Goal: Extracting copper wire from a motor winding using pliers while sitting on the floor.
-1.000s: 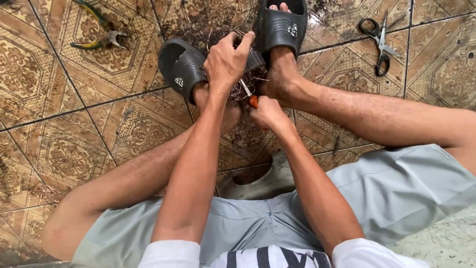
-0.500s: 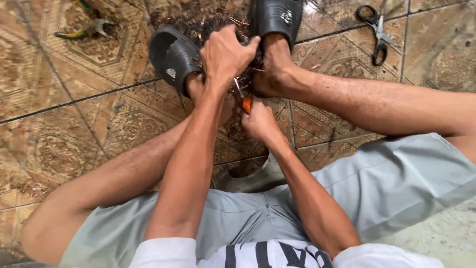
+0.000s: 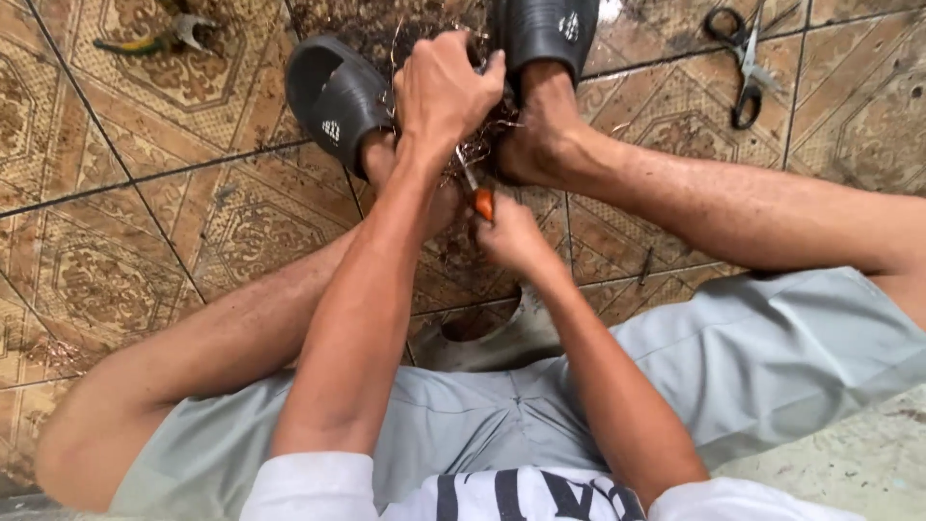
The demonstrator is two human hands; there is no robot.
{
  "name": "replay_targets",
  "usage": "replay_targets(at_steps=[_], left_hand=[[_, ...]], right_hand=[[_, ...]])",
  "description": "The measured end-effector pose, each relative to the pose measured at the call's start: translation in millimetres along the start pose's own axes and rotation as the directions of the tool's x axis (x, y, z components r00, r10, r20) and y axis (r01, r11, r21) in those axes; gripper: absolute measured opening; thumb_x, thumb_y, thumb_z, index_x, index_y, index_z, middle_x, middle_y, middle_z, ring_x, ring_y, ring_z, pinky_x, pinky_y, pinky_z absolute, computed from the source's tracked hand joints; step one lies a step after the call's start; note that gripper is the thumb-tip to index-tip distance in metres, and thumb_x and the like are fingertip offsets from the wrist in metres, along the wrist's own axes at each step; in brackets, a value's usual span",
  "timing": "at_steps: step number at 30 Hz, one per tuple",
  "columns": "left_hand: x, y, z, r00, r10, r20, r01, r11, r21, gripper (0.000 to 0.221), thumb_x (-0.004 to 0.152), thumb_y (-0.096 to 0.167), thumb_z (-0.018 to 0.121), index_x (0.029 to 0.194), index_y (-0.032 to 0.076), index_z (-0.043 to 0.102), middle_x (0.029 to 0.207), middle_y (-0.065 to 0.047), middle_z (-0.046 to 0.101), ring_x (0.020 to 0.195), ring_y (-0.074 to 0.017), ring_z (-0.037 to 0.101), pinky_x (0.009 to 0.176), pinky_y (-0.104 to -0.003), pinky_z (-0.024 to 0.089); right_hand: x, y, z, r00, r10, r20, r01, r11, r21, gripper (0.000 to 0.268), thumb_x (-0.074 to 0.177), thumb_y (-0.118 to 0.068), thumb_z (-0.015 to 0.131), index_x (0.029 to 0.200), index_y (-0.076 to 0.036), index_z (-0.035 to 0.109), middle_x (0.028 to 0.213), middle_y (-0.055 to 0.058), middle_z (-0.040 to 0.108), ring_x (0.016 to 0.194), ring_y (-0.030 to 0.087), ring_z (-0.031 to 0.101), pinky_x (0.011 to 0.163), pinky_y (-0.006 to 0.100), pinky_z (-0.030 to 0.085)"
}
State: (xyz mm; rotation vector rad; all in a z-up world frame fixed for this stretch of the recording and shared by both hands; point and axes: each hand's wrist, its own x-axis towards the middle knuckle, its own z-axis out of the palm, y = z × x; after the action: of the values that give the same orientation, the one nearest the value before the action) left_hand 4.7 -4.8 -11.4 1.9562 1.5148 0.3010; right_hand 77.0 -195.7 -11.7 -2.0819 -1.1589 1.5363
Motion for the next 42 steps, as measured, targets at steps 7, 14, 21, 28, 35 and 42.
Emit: replay_targets(at_steps=[7, 14, 21, 28, 35, 42], left_hand=[[-11, 1, -3, 0.991, 0.117, -0.071, -0.119, 0.993, -0.012, 0.044, 0.086, 0.030, 0.073, 0.106, -0.009, 0.074, 0.059, -0.014, 0.071, 0.039, -0.0181, 0.064, 0.030, -0.032, 0.051], [-15, -5, 3, 0.988, 0.134, -0.071, -0.138, 0.989, -0.055, 0.050, 0.089, 0.032, 0.071, 0.115, -0.011, 0.070, 0.061, -0.015, 0.072, 0.036, -0.0137, 0.061, 0.025, -0.027, 0.047], [-14, -4, 2, 0.983, 0.152, -0.103, -0.157, 0.987, -0.039, 0.044, 0.088, 0.030, 0.072, 0.107, -0.010, 0.072, 0.051, -0.007, 0.065, 0.032, -0.0101, 0.055, 0.022, -0.026, 0.042], [-20, 3, -6, 0.973, 0.187, -0.133, -0.191, 0.981, -0.022, 0.034, 0.088, 0.031, 0.071, 0.101, 0.000, 0.073, 0.061, -0.009, 0.070, 0.039, -0.0144, 0.062, 0.029, -0.029, 0.051], [-24, -1, 2, 0.966, 0.218, -0.140, -0.223, 0.974, -0.023, 0.021, 0.089, 0.024, 0.072, 0.081, 0.005, 0.072, 0.052, -0.004, 0.065, 0.032, -0.0110, 0.055, 0.024, -0.027, 0.045], [-23, 14, -15, 0.978, 0.131, -0.162, -0.127, 0.991, 0.037, 0.031, 0.084, 0.035, 0.074, 0.089, 0.005, 0.078, 0.073, -0.015, 0.078, 0.053, -0.0340, 0.074, 0.045, -0.045, 0.057]], right_hand=[[14, 8, -26, 0.952, 0.186, 0.241, -0.266, 0.893, 0.362, 0.009, 0.103, -0.013, 0.060, 0.101, -0.004, 0.058, 0.080, 0.006, 0.059, 0.064, 0.014, 0.053, 0.054, 0.029, 0.047], [34, -31, -28, 0.943, 0.212, 0.258, -0.258, 0.953, 0.161, 0.028, 0.106, -0.016, 0.056, 0.082, -0.003, 0.062, 0.061, 0.006, 0.057, 0.050, 0.018, 0.049, 0.047, 0.033, 0.041], [41, -21, -4, 0.993, 0.119, 0.027, -0.114, 0.984, -0.138, 0.023, 0.088, -0.012, 0.070, 0.094, 0.009, 0.067, 0.087, 0.024, 0.072, 0.076, 0.035, 0.070, 0.069, 0.048, 0.055], [33, -32, -16, 0.993, 0.115, 0.021, -0.114, 0.993, -0.028, 0.017, 0.092, -0.014, 0.066, 0.084, 0.000, 0.071, 0.069, 0.015, 0.070, 0.055, 0.025, 0.063, 0.055, 0.041, 0.054], [9, -28, -11, 0.990, 0.045, -0.131, -0.055, 0.996, -0.073, 0.037, 0.099, -0.027, 0.063, 0.098, 0.010, 0.065, 0.085, 0.027, 0.069, 0.071, 0.043, 0.065, 0.066, 0.053, 0.051], [31, -18, 13, 0.978, 0.140, -0.154, -0.159, 0.980, -0.119, 0.033, 0.092, -0.027, 0.060, 0.108, 0.001, 0.070, 0.096, 0.029, 0.072, 0.085, 0.051, 0.068, 0.071, 0.058, 0.053]])
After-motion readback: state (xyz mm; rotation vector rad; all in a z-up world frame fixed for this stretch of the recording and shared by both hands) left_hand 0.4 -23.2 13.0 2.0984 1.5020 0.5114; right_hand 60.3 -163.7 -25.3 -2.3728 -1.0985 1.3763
